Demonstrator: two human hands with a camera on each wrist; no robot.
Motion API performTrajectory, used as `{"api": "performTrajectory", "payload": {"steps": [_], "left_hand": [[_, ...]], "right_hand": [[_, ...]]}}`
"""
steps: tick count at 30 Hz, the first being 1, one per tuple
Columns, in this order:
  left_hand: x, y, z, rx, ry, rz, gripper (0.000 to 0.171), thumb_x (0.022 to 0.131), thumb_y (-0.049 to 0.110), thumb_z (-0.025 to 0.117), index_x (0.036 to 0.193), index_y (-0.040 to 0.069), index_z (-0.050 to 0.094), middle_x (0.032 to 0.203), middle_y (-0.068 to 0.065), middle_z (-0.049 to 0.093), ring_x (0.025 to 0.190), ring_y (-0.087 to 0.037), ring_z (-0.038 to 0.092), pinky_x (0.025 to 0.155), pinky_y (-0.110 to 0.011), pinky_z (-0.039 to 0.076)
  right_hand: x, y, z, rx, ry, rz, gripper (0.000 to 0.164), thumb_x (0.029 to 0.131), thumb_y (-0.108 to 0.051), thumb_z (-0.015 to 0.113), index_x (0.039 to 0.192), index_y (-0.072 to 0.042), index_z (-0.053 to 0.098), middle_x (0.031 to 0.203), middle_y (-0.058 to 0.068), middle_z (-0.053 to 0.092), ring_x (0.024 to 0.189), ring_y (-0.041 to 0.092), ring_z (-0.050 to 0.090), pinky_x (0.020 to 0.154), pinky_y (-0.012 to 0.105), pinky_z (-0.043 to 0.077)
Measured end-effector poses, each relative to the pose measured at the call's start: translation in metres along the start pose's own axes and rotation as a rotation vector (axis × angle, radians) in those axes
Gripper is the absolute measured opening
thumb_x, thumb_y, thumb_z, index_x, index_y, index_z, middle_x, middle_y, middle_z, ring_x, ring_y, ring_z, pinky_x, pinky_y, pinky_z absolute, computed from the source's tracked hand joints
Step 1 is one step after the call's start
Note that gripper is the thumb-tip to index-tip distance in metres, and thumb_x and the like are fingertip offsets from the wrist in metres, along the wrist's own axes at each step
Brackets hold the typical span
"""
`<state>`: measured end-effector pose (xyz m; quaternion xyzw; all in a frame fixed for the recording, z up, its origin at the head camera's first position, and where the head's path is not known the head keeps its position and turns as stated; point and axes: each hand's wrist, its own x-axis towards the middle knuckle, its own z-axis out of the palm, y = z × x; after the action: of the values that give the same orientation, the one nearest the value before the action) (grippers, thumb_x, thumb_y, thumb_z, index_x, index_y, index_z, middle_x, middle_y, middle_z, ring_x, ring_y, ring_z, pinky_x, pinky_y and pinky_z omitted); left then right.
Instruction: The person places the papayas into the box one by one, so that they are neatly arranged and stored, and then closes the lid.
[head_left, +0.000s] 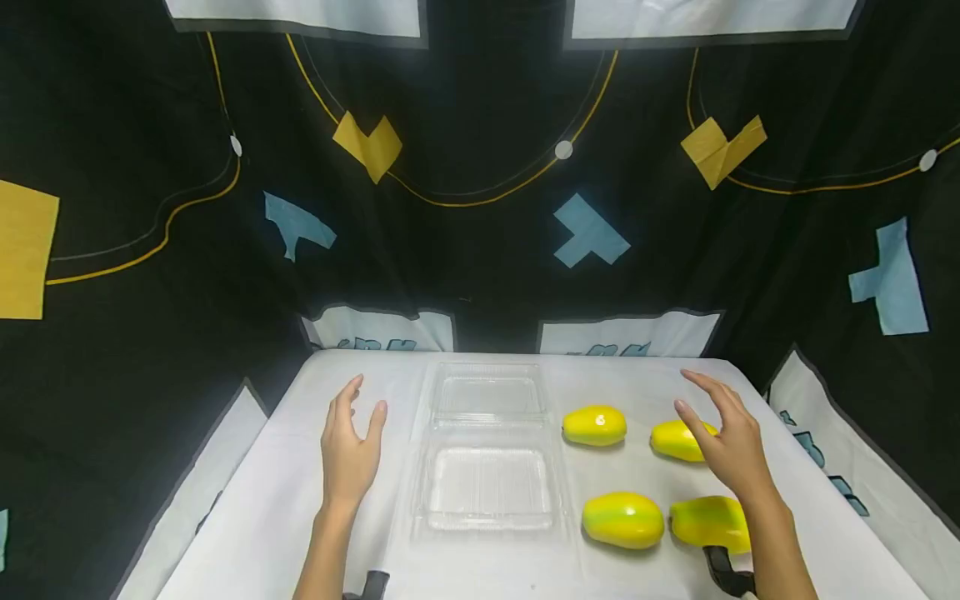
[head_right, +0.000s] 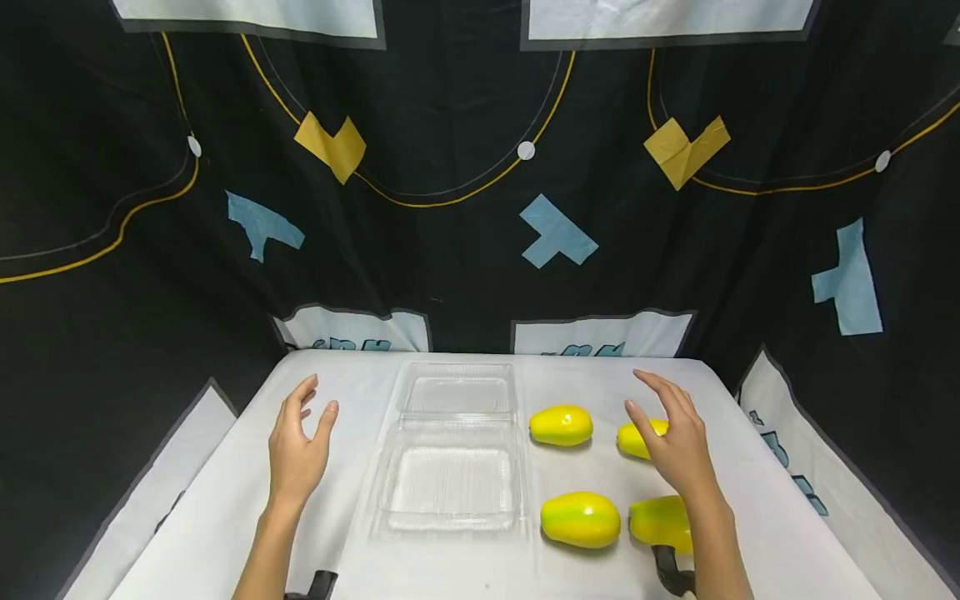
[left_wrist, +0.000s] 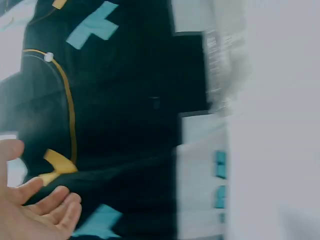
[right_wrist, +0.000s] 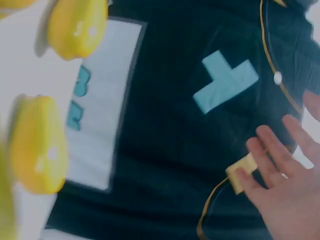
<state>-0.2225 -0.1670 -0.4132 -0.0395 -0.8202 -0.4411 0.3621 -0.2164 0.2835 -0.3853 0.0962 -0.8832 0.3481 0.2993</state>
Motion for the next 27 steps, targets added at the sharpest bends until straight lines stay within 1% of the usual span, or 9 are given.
{"api": "performTrajectory", "payload": {"steps": [2, 6, 8, 9, 13, 16, 22, 24, 27], "left_hand": [[-0.015, -0.007, 0.003, -0.048, 0.006, 0.006, 0.053, 0.090, 0.017, 0.061, 0.137, 0.004, 0.039, 0.136, -0.013, 0.044, 0.124, -0.028, 0.041, 0.098, -0.045, 0.037], [-0.040, -0.022, 0.009, -0.143, -0.090, 0.016, 0.065, 0.086, 0.014, 0.064, 0.142, 0.005, 0.031, 0.143, -0.011, 0.037, 0.130, -0.025, 0.035, 0.104, -0.034, 0.033], [-0.050, -0.030, 0.014, -0.186, -0.158, 0.016, 0.071, 0.085, 0.013, 0.065, 0.144, 0.006, 0.026, 0.146, -0.011, 0.031, 0.132, -0.028, 0.030, 0.105, -0.035, 0.030], [-0.054, -0.034, 0.016, -0.205, -0.192, 0.013, 0.074, 0.084, 0.013, 0.066, 0.145, 0.006, 0.024, 0.147, -0.012, 0.028, 0.133, -0.030, 0.028, 0.106, -0.038, 0.028], [-0.067, -0.049, 0.023, -0.222, -0.300, -0.007, 0.086, 0.081, 0.017, 0.070, 0.147, 0.008, 0.016, 0.151, -0.014, 0.018, 0.134, -0.038, 0.021, 0.104, -0.056, 0.025], [-0.073, -0.059, 0.027, -0.227, -0.374, -0.052, 0.093, 0.079, 0.022, 0.072, 0.149, 0.012, 0.012, 0.152, -0.014, 0.013, 0.135, -0.040, 0.017, 0.103, -0.062, 0.022], [-0.082, -0.074, 0.030, -0.250, -0.502, -0.148, 0.102, 0.076, 0.028, 0.075, 0.149, 0.019, 0.005, 0.153, -0.016, 0.005, 0.134, -0.047, 0.010, 0.099, -0.070, 0.016], [-0.084, -0.076, 0.031, -0.255, -0.532, -0.172, 0.103, 0.075, 0.028, 0.076, 0.149, 0.022, 0.003, 0.153, -0.016, 0.003, 0.134, -0.048, 0.008, 0.097, -0.071, 0.014], [-0.086, -0.077, 0.033, -0.231, -0.581, -0.189, 0.105, 0.075, 0.030, 0.076, 0.149, 0.024, 0.001, 0.153, -0.016, 0.001, 0.134, -0.047, 0.005, 0.097, -0.072, 0.012]], "right_hand": [[-0.014, 0.006, -0.003, 0.028, 0.053, 0.061, 0.041, 0.092, -0.020, 0.058, 0.132, -0.013, 0.051, 0.133, 0.015, 0.048, 0.127, 0.027, 0.038, 0.099, 0.062, 0.031], [-0.039, 0.024, -0.008, 0.112, 0.146, 0.135, 0.034, 0.094, -0.013, 0.055, 0.127, -0.006, 0.055, 0.127, 0.003, 0.055, 0.119, -0.001, 0.041, 0.106, 0.025, 0.031], [-0.049, 0.034, -0.009, 0.166, 0.169, 0.151, 0.032, 0.094, -0.008, 0.054, 0.125, -0.001, 0.055, 0.125, -0.002, 0.056, 0.115, -0.005, 0.042, 0.100, 0.010, 0.029], [-0.054, 0.039, -0.009, 0.198, 0.174, 0.157, 0.032, 0.094, -0.006, 0.053, 0.125, 0.001, 0.054, 0.124, -0.004, 0.057, 0.115, -0.004, 0.043, 0.098, 0.008, 0.030], [-0.073, 0.057, -0.008, 0.234, 0.140, 0.237, 0.035, 0.095, -0.009, 0.051, 0.129, 0.001, 0.050, 0.127, -0.008, 0.054, 0.119, -0.002, 0.040, 0.096, 0.006, 0.030], [-0.082, 0.068, -0.005, 0.216, 0.074, 0.281, 0.041, 0.096, -0.016, 0.051, 0.134, -0.003, 0.045, 0.134, -0.008, 0.049, 0.122, -0.005, 0.035, 0.096, 0.003, 0.026], [-0.093, 0.086, 0.005, 0.211, -0.089, 0.307, 0.056, 0.096, -0.024, 0.052, 0.145, -0.015, 0.028, 0.143, 0.009, 0.037, 0.123, -0.010, 0.028, 0.095, -0.001, 0.019], [-0.095, 0.089, 0.007, 0.204, -0.145, 0.337, 0.061, 0.096, -0.029, 0.052, 0.148, -0.019, 0.022, 0.145, 0.013, 0.034, 0.125, -0.009, 0.026, 0.100, 0.004, 0.018], [-0.095, 0.092, 0.009, 0.207, -0.213, 0.394, 0.068, 0.093, -0.033, 0.055, 0.149, -0.021, 0.017, 0.145, 0.016, 0.031, 0.133, 0.010, 0.025, 0.112, 0.031, 0.019]]}}
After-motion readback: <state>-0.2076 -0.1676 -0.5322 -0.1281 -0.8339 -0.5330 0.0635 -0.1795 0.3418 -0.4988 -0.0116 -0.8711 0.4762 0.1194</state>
